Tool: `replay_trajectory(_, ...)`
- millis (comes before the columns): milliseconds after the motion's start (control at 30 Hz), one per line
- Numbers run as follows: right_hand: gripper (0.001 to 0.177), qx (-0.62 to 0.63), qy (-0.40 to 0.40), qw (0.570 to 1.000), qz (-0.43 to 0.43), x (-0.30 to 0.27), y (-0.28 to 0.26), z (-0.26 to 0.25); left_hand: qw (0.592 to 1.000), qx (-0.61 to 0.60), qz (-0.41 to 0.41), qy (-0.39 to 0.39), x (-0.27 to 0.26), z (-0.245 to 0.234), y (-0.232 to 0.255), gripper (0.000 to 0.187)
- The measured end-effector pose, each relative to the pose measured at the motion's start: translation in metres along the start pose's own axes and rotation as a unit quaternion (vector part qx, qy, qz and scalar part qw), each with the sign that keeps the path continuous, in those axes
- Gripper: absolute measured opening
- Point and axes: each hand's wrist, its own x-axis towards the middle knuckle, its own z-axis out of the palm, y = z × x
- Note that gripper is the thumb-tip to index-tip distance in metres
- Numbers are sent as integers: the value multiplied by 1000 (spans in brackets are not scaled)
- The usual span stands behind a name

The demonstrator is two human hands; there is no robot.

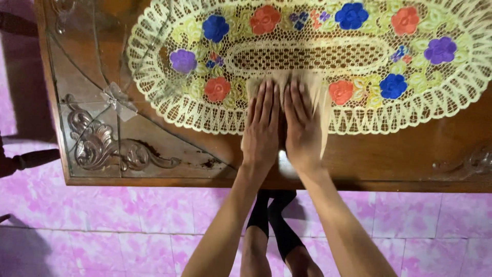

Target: The person wipes the surface of a wooden table with a glass top using a cloth. They move the cloth across the glass and around a decorative doily, cleaning the table systematically.

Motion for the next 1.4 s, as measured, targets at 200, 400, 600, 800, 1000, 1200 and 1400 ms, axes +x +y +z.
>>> replay_trajectory(200,61,-29,27,998,-38,-51,-10,-4,999,-15,-37,23,-54,-11,17,70)
replay_trajectory(400,51,-50,37,997,-49,-25,-16,-6,1000,-3,-14,26,-32,-1,-2,74)
replay_trajectory(600,61,-35,79,993,-77,72,-6,7,998,14,-45,39,51,0,-34,70)
replay_trajectory(800,62,-55,6,997,-44,115,5,16,994,29,-86,56,89,-2,-43,61)
replay_trajectory(1000,56,-61,60,993,-82,95,0,3,994,-31,-76,69,75,3,-38,64)
replay_trajectory(1200,51,-32,99,985,-135,75,-6,-27,993,18,-108,43,48,1,-17,62)
replay_trajectory(1400,73,-48,5,982,-184,30,30,-17,985,35,-168,23,5,4,26,73)
